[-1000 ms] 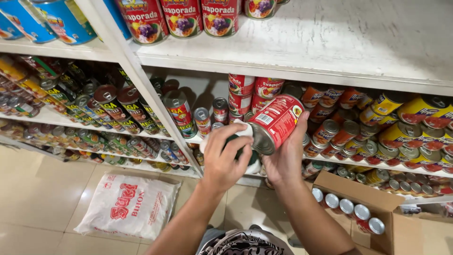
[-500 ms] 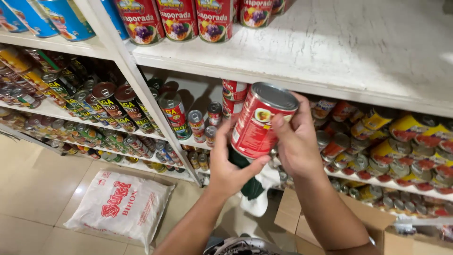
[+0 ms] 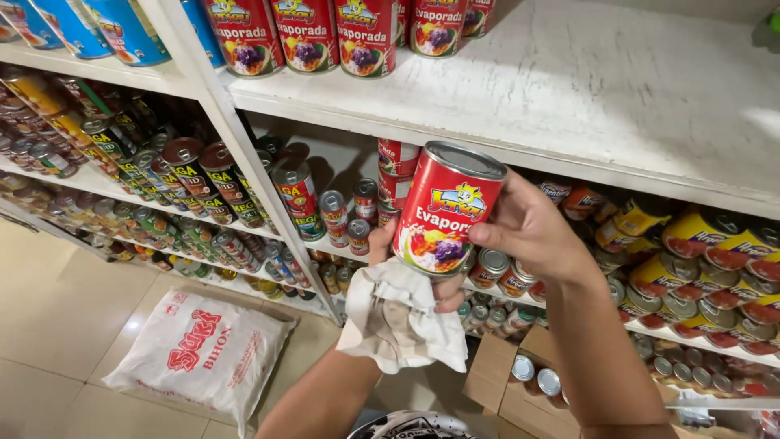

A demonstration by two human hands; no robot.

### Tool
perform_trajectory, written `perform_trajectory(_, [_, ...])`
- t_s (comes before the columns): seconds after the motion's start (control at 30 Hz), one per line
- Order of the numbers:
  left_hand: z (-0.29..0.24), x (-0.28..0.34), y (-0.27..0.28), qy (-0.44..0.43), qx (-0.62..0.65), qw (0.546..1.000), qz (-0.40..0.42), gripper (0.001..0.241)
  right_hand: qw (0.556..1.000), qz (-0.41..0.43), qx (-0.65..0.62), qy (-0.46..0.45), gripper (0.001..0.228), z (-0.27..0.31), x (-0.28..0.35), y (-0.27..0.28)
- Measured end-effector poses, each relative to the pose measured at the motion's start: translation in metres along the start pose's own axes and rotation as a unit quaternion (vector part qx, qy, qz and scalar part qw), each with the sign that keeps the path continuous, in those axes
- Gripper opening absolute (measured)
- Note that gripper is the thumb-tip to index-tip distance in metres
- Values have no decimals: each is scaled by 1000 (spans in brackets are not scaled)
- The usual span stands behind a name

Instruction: Cleaning canned goods with a cloth and organizing them onto grocery store shelves.

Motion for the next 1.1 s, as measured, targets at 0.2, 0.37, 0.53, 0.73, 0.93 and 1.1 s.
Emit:
perform_trajectory(0.2, [4, 10, 40, 27, -34, 991, -123, 78, 997, -55, 56, 19, 73, 42, -15, -13])
perform_trajectory(0.37, [11, 24, 54, 59, -123, 986, -100, 80, 998, -52, 13, 31, 83, 63, -54, 0])
perform_trajectory(0.53, [7, 45, 79, 93, -274, 954, -78, 74, 993, -82, 73, 44, 63, 46, -120, 24])
perform_trajectory(0.73, [-34, 65, 69, 137, -344, 924, -93, 64, 983, -154, 86, -44, 56, 30, -169, 27])
perform_trajectory(0.93, [-73, 93, 78, 182, -410, 892, -60, 65, 975, -182, 104, -72, 60, 10, -183, 37])
perform_trajectory(1.1, [-98, 113, 64, 222, -423, 872, -105, 63, 965, -203, 152, -70, 57, 8, -182, 27])
Point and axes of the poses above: each hand's wrist, its own x-axis away from the middle knuckle, its own y-axis out of the back of the hand, z = x × y, the point moved 2 cm from there along -x, towards the middle knuckle, and after that the axes turned 5 degrees about -x, right-handed, at the moved point
